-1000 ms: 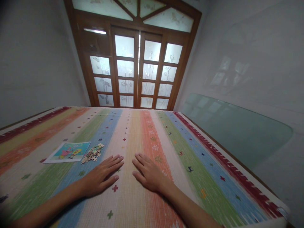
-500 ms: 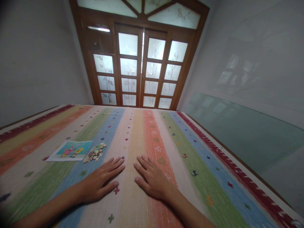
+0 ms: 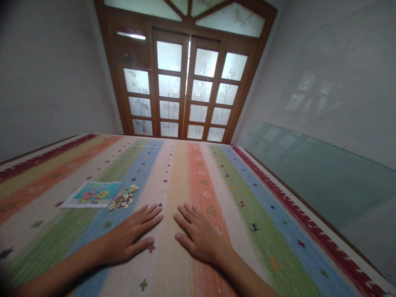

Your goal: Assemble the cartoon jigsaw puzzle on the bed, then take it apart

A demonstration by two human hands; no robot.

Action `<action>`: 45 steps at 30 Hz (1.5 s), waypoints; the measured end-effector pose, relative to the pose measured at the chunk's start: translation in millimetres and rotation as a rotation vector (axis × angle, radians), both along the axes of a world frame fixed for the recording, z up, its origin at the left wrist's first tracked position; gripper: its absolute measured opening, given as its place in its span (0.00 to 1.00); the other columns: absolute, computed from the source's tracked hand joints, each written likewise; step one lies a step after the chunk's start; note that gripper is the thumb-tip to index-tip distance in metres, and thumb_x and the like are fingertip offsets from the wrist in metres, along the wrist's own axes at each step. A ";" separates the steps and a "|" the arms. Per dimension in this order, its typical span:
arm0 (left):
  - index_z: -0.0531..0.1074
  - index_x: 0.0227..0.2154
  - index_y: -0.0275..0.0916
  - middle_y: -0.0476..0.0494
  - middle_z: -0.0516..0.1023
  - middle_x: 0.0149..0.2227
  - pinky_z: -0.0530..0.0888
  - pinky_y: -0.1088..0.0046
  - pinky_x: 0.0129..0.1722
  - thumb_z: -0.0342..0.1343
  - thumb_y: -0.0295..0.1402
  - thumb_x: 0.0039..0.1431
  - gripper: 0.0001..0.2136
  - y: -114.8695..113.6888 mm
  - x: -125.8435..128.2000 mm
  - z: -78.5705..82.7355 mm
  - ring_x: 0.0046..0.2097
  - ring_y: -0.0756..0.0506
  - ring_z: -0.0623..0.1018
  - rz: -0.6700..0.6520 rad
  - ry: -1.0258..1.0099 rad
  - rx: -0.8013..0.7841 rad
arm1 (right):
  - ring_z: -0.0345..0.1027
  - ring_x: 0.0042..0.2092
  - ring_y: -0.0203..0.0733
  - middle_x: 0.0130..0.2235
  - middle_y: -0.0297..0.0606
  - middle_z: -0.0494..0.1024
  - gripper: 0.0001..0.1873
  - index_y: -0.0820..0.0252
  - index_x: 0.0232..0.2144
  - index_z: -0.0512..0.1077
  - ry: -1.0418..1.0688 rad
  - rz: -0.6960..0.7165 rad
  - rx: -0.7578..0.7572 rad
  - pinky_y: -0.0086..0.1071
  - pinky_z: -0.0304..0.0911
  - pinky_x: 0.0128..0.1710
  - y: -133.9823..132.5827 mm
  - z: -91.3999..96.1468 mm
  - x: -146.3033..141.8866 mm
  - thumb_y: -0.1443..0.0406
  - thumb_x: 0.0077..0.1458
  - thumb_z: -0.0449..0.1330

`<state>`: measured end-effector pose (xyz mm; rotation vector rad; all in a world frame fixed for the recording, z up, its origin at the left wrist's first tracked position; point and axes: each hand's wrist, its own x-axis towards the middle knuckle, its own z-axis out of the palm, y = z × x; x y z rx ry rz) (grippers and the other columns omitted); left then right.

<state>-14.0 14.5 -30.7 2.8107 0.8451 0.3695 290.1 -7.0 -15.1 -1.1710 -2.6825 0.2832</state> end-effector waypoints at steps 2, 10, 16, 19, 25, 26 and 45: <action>0.40 0.74 0.48 0.39 0.47 0.73 0.52 0.44 0.71 0.48 0.44 0.75 0.32 0.0 0.0 -1.2 0.73 0.35 0.50 0.002 0.002 0.003 | 0.42 0.74 0.51 0.73 0.43 0.51 0.31 0.55 0.71 0.54 0.003 0.003 -0.004 0.53 0.45 0.72 -0.5 0.4 -0.4 0.52 0.72 0.48; 0.41 0.73 0.47 0.39 0.47 0.73 0.52 0.45 0.71 0.47 0.44 0.75 0.31 -1.1 -0.2 -0.1 0.73 0.36 0.50 0.010 0.019 0.008 | 0.45 0.73 0.49 0.72 0.42 0.53 0.29 0.55 0.71 0.55 0.036 -0.004 0.028 0.50 0.47 0.72 -1.8 -3.1 -1.2 0.55 0.72 0.49; 0.42 0.73 0.47 0.39 0.48 0.73 0.53 0.44 0.70 0.48 0.44 0.75 0.31 -1.2 0.2 2.8 0.73 0.35 0.50 0.010 0.031 0.000 | 0.46 0.73 0.51 0.72 0.44 0.54 0.29 0.58 0.70 0.57 0.038 -0.017 0.031 0.52 0.48 0.71 -3.0 -5.3 -1.8 0.56 0.72 0.50; 0.42 0.73 0.48 0.39 0.47 0.73 0.53 0.44 0.70 0.48 0.44 0.74 0.31 -1.2 -0.1 3.2 0.73 0.34 0.51 0.010 0.025 -0.007 | 0.46 0.73 0.51 0.72 0.43 0.54 0.30 0.56 0.71 0.56 0.044 -0.025 0.027 0.52 0.47 0.72 -2.5 -7.5 -1.1 0.55 0.72 0.49; 0.43 0.73 0.48 0.40 0.48 0.73 0.53 0.44 0.70 0.49 0.43 0.74 0.31 -1.0 0.1 3.5 0.72 0.35 0.52 0.005 0.003 -0.015 | 0.45 0.73 0.51 0.72 0.41 0.54 0.30 0.54 0.71 0.56 0.064 -0.031 0.024 0.52 0.47 0.72 -2.2 -10.2 -0.9 0.54 0.72 0.50; 0.44 0.73 0.48 0.40 0.48 0.73 0.53 0.44 0.70 0.49 0.43 0.74 0.31 -1.0 0.1 3.7 0.72 0.35 0.52 0.005 0.002 -0.014 | 0.45 0.73 0.51 0.72 0.41 0.54 0.30 0.53 0.71 0.55 0.068 -0.030 0.027 0.52 0.47 0.72 -2.2 -10.5 -1.0 0.54 0.72 0.50; 0.42 0.73 0.48 0.39 0.48 0.73 0.53 0.44 0.70 0.48 0.44 0.74 0.32 -0.5 1.2 5.0 0.72 0.34 0.52 0.005 0.012 -0.024 | 0.45 0.73 0.51 0.72 0.42 0.54 0.30 0.55 0.71 0.55 0.076 -0.024 0.053 0.52 0.47 0.72 -1.6 -14.6 -0.1 0.54 0.72 0.50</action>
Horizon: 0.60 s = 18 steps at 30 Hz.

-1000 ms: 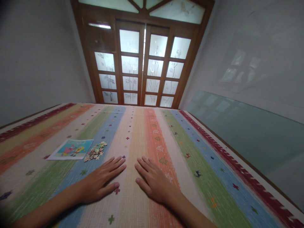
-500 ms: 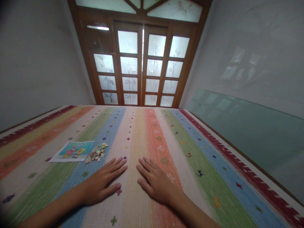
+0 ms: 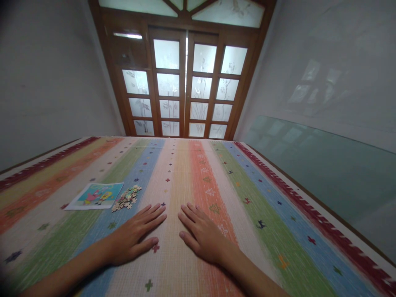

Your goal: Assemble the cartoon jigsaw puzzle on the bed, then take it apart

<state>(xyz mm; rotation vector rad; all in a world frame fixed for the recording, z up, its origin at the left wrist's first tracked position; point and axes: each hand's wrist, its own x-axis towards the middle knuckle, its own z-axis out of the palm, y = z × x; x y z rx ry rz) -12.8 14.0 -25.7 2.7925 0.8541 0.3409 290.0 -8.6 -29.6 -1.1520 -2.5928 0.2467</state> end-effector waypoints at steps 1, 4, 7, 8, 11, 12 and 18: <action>0.42 0.73 0.48 0.39 0.48 0.73 0.53 0.44 0.70 0.48 0.44 0.74 0.32 0.0 0.0 0.0 0.72 0.34 0.52 0.002 0.000 -0.001 | 0.45 0.73 0.51 0.72 0.42 0.54 0.30 0.55 0.71 0.55 0.001 0.001 0.004 0.52 0.47 0.72 0.1 -0.8 0.1 0.54 0.72 0.50; 0.42 0.73 0.49 0.40 0.48 0.73 0.52 0.45 0.70 0.49 0.43 0.74 0.32 -0.1 -0.3 0.3 0.72 0.34 0.53 0.001 -0.015 -0.001 | 0.45 0.73 0.50 0.72 0.41 0.54 0.30 0.53 0.71 0.54 0.016 0.004 0.016 0.51 0.47 0.72 0.4 -2.4 0.5 0.54 0.72 0.50; 0.41 0.73 0.49 0.40 0.48 0.73 0.53 0.45 0.70 0.50 0.43 0.74 0.32 -0.3 -0.5 0.8 0.72 0.34 0.53 -0.003 -0.024 0.004 | 0.45 0.73 0.49 0.72 0.40 0.54 0.30 0.52 0.71 0.54 0.015 -0.003 0.009 0.50 0.46 0.72 0.2 -2.1 0.6 0.54 0.72 0.50; 0.41 0.73 0.49 0.40 0.48 0.73 0.53 0.45 0.70 0.50 0.43 0.74 0.33 -0.3 -0.5 1.0 0.72 0.34 0.53 -0.003 -0.023 0.005 | 0.45 0.73 0.49 0.72 0.39 0.54 0.30 0.52 0.71 0.54 0.014 -0.004 0.004 0.50 0.46 0.72 0.1 -1.6 0.5 0.54 0.72 0.50; 0.40 0.74 0.49 0.40 0.48 0.73 0.54 0.44 0.70 0.49 0.43 0.74 0.33 -0.5 -0.6 1.2 0.72 0.34 0.52 -0.001 -0.006 0.005 | 0.44 0.73 0.50 0.72 0.40 0.54 0.30 0.52 0.71 0.54 0.008 -0.003 -0.007 0.50 0.46 0.72 -0.2 -0.1 0.0 0.54 0.72 0.50; 0.40 0.74 0.48 0.40 0.48 0.73 0.54 0.44 0.70 0.49 0.43 0.74 0.33 -0.6 -0.5 1.2 0.72 0.34 0.52 0.001 0.001 0.005 | 0.44 0.73 0.50 0.72 0.40 0.54 0.30 0.53 0.71 0.54 0.004 -0.003 -0.011 0.50 0.46 0.72 -0.2 0.1 -0.2 0.54 0.72 0.49; 0.40 0.73 0.48 0.39 0.48 0.73 0.54 0.45 0.70 0.49 0.43 0.74 0.32 -1.4 -0.3 1.0 0.72 0.34 0.52 0.004 0.003 0.001 | 0.45 0.73 0.49 0.72 0.39 0.54 0.30 0.51 0.71 0.55 0.024 -0.007 -0.003 0.50 0.47 0.72 0.0 -1.9 -0.4 0.54 0.72 0.50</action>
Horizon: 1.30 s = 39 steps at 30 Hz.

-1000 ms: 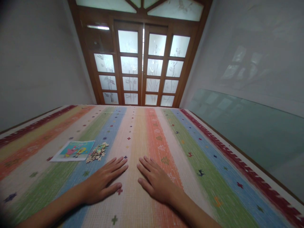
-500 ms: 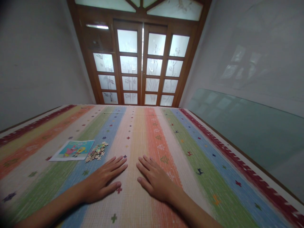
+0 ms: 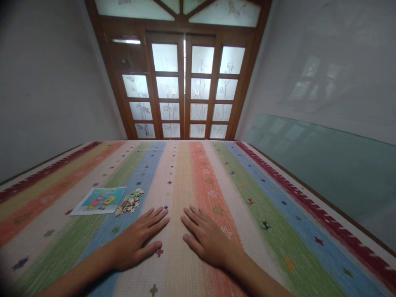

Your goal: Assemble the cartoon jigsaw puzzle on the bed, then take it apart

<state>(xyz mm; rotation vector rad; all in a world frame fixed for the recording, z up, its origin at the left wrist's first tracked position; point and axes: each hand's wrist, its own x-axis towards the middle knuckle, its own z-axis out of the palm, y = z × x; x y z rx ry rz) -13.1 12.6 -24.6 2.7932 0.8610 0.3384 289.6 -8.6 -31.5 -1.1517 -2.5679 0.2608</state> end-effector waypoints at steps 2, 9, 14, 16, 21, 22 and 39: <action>0.40 0.74 0.48 0.40 0.48 0.73 0.54 0.45 0.70 0.49 0.43 0.74 0.33 0.1 0.0 0.3 0.72 0.34 0.52 -0.003 0.003 -0.002 | 0.45 0.73 0.50 0.72 0.40 0.55 0.30 0.51 0.71 0.55 0.006 0.003 -0.001 0.51 0.47 0.72 0.4 -0.5 -0.1 0.54 0.72 0.50; 0.38 0.74 0.48 0.40 0.46 0.73 0.53 0.44 0.70 0.47 0.43 0.75 0.32 -0.6 -0.4 2.5 0.73 0.35 0.50 0.004 0.032 -0.006 | 0.46 0.73 0.49 0.72 0.39 0.55 0.29 0.51 0.71 0.56 0.016 0.001 -0.016 0.50 0.45 0.72 -0.2 1.0 -0.9 0.53 0.72 0.50; 0.38 0.74 0.48 0.40 0.46 0.74 0.53 0.44 0.70 0.46 0.45 0.75 0.32 0.1 -0.3 1.3 0.73 0.35 0.49 0.008 0.055 -0.014 | 0.44 0.73 0.50 0.72 0.41 0.54 0.30 0.55 0.70 0.57 -0.015 -0.002 -0.047 0.51 0.44 0.72 -1.1 5.4 -1.7 0.53 0.72 0.49; 0.39 0.74 0.48 0.40 0.46 0.74 0.53 0.44 0.70 0.46 0.44 0.75 0.31 0.5 -0.2 1.2 0.73 0.34 0.49 0.004 0.049 -0.016 | 0.43 0.73 0.50 0.72 0.41 0.54 0.30 0.55 0.70 0.57 -0.027 -0.001 -0.053 0.51 0.44 0.72 -1.2 6.9 -2.0 0.53 0.72 0.48; 0.39 0.74 0.47 0.40 0.46 0.73 0.53 0.44 0.70 0.46 0.44 0.75 0.31 0.0 0.0 1.8 0.73 0.35 0.49 -0.003 0.042 -0.008 | 0.43 0.73 0.50 0.72 0.41 0.53 0.30 0.56 0.70 0.57 -0.037 -0.006 -0.059 0.51 0.44 0.73 -1.3 8.4 -2.4 0.53 0.72 0.48; 0.39 0.74 0.47 0.40 0.46 0.73 0.53 0.45 0.70 0.46 0.44 0.76 0.31 0.0 -0.1 1.6 0.73 0.35 0.49 -0.004 0.041 -0.005 | 0.43 0.73 0.50 0.72 0.42 0.53 0.30 0.56 0.70 0.57 -0.036 -0.005 -0.059 0.51 0.44 0.72 -1.3 8.2 -2.3 0.53 0.72 0.48; 0.39 0.74 0.48 0.40 0.46 0.73 0.54 0.44 0.70 0.47 0.44 0.75 0.32 1.2 -1.0 -1.6 0.73 0.35 0.50 0.006 0.036 0.010 | 0.44 0.73 0.50 0.72 0.42 0.53 0.29 0.55 0.70 0.57 -0.017 0.013 -0.027 0.51 0.45 0.72 0.2 4.4 -0.6 0.54 0.72 0.49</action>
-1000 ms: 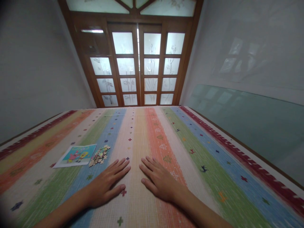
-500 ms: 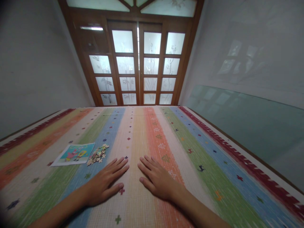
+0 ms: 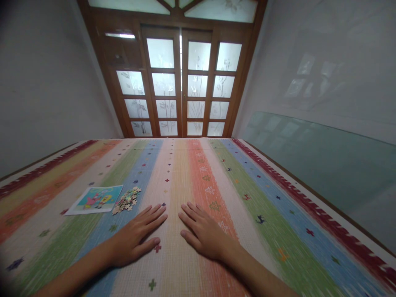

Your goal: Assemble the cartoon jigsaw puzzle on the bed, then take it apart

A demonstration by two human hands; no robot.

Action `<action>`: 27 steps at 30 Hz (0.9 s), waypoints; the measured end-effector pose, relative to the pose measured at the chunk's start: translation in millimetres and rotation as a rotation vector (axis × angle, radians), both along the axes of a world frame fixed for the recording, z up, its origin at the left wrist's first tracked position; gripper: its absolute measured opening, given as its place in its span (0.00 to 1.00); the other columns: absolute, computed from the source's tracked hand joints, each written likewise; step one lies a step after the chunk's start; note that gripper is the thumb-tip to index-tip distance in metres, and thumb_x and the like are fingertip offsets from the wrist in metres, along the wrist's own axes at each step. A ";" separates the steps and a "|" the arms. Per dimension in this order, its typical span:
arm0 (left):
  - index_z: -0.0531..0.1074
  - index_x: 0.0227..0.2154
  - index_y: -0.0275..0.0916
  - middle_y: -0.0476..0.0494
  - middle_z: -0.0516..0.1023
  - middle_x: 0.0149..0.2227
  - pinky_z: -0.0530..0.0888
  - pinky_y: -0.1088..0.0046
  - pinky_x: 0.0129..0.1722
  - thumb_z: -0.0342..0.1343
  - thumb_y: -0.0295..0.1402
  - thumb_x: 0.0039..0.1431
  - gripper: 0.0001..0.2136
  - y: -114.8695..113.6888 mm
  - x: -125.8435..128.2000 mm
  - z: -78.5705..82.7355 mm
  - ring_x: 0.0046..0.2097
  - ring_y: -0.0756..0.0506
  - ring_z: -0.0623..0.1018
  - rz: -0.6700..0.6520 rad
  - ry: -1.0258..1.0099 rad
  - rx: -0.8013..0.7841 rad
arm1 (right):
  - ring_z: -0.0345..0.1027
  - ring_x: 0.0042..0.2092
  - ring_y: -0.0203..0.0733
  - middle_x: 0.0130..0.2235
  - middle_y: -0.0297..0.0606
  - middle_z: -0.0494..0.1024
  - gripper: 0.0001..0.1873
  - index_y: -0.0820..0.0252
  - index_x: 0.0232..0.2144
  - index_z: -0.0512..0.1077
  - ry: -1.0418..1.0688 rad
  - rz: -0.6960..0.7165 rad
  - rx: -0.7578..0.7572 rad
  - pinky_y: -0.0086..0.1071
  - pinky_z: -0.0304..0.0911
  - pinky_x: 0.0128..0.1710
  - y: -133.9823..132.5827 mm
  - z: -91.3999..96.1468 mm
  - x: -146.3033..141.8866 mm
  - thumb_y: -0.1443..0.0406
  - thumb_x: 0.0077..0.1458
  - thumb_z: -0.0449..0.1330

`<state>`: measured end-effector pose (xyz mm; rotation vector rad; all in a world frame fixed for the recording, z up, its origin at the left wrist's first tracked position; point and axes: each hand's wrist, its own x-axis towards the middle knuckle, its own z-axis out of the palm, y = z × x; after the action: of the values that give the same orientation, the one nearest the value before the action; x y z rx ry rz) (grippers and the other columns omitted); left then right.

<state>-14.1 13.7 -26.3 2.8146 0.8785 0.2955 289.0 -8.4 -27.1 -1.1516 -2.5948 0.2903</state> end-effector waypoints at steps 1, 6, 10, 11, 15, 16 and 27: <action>0.39 0.74 0.48 0.40 0.47 0.73 0.54 0.44 0.70 0.47 0.44 0.75 0.32 0.1 0.1 -0.1 0.73 0.35 0.51 0.000 -0.002 0.000 | 0.44 0.73 0.50 0.72 0.42 0.53 0.29 0.55 0.70 0.57 0.000 0.001 0.001 0.51 0.45 0.72 0.1 0.2 0.0 0.54 0.72 0.49; 0.39 0.74 0.47 0.39 0.47 0.73 0.54 0.44 0.70 0.47 0.44 0.75 0.32 0.3 0.2 -0.5 0.73 0.35 0.51 -0.008 -0.003 0.006 | 0.43 0.73 0.51 0.72 0.43 0.53 0.30 0.58 0.70 0.57 -0.027 -0.005 -0.008 0.52 0.44 0.72 0.2 0.6 -0.2 0.54 0.72 0.49; 0.39 0.74 0.47 0.39 0.47 0.73 0.54 0.44 0.70 0.47 0.44 0.75 0.32 0.2 0.1 -1.0 0.73 0.35 0.51 -0.006 0.000 0.009 | 0.43 0.73 0.50 0.72 0.42 0.53 0.30 0.57 0.70 0.57 -0.030 -0.005 0.005 0.51 0.44 0.72 0.0 0.2 -0.3 0.54 0.72 0.49; 0.39 0.74 0.47 0.39 0.47 0.73 0.54 0.44 0.70 0.47 0.44 0.75 0.32 0.3 0.1 -1.1 0.73 0.35 0.51 -0.005 0.002 0.010 | 0.43 0.73 0.50 0.72 0.42 0.53 0.30 0.56 0.70 0.57 -0.032 -0.004 0.006 0.51 0.44 0.72 0.0 0.2 -0.4 0.53 0.72 0.49; 0.39 0.74 0.47 0.39 0.47 0.73 0.54 0.44 0.70 0.47 0.44 0.75 0.32 0.6 0.2 -1.7 0.73 0.35 0.51 -0.005 0.000 0.017 | 0.43 0.73 0.50 0.72 0.42 0.53 0.30 0.57 0.70 0.57 -0.032 -0.009 0.006 0.51 0.45 0.72 0.0 0.0 -0.6 0.54 0.72 0.49; 0.39 0.74 0.47 0.39 0.47 0.73 0.54 0.44 0.70 0.47 0.44 0.75 0.32 0.7 0.2 -1.8 0.73 0.35 0.51 -0.006 -0.004 0.019 | 0.43 0.73 0.50 0.72 0.42 0.53 0.30 0.57 0.70 0.57 -0.030 -0.008 0.007 0.51 0.45 0.72 0.1 -0.4 -0.6 0.54 0.72 0.49; 0.40 0.74 0.47 0.39 0.48 0.73 0.54 0.44 0.70 0.48 0.44 0.75 0.32 0.8 0.5 -0.6 0.73 0.35 0.52 -0.012 -0.012 0.020 | 0.44 0.73 0.50 0.72 0.42 0.54 0.30 0.55 0.71 0.56 -0.007 0.006 0.045 0.51 0.46 0.72 0.3 -4.1 1.2 0.55 0.72 0.50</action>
<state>-13.6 14.6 -26.8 2.8327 0.8611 0.3204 290.3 -8.0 -31.2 -1.1314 -2.5974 0.2289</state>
